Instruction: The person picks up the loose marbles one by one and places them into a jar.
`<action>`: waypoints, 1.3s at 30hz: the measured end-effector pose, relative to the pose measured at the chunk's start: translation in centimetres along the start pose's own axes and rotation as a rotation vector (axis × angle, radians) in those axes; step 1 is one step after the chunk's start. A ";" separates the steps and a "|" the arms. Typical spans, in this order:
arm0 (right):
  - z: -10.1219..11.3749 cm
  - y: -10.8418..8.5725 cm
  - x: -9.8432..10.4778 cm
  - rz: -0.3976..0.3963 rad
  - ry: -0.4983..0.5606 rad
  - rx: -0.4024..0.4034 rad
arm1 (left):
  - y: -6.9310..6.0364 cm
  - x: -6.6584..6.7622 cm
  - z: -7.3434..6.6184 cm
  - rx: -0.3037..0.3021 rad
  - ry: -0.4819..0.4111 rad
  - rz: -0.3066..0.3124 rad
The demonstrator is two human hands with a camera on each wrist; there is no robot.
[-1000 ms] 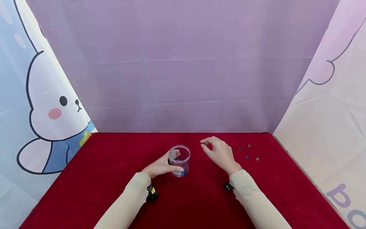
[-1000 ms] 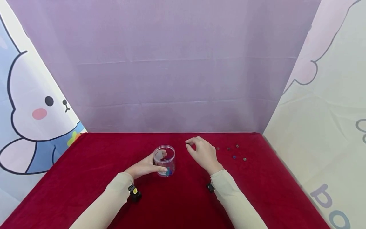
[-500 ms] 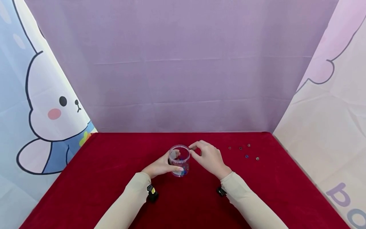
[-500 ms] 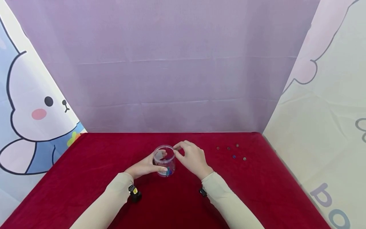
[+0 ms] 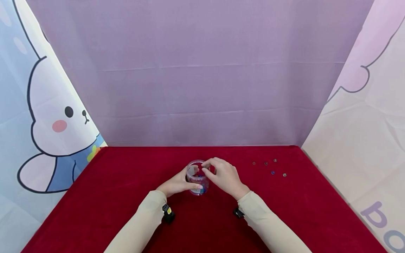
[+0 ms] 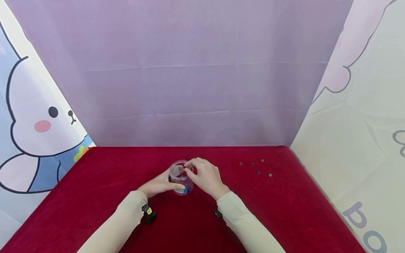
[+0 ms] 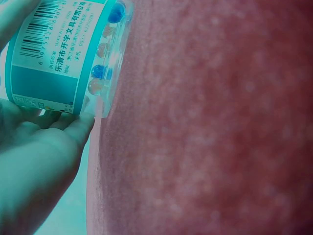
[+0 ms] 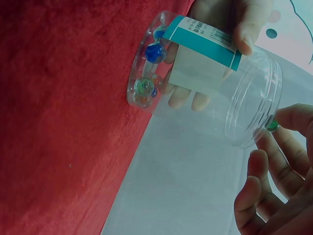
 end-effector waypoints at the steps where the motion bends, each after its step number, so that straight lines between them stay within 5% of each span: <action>1: 0.0 0.0 -0.1 0.003 0.005 -0.001 | 0.0 0.0 0.0 0.002 0.002 0.000; 17: 0.2 0.2 -0.7 0.003 -0.033 0.004 | 0.1 0.0 0.0 -0.015 -0.004 0.010; 39: -1.2 -0.4 1.3 -0.042 -0.004 -0.029 | 0.1 0.0 0.1 -0.023 0.032 0.006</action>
Point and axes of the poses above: each hand's wrist, its own y-axis towards the middle knuckle, its own x-axis out of the back of the hand, z = x × y, the point moved 1 cm from there along y, towards the middle knuckle, and after that the axes turned 11 degrees about -x, right-handed, at the moved point
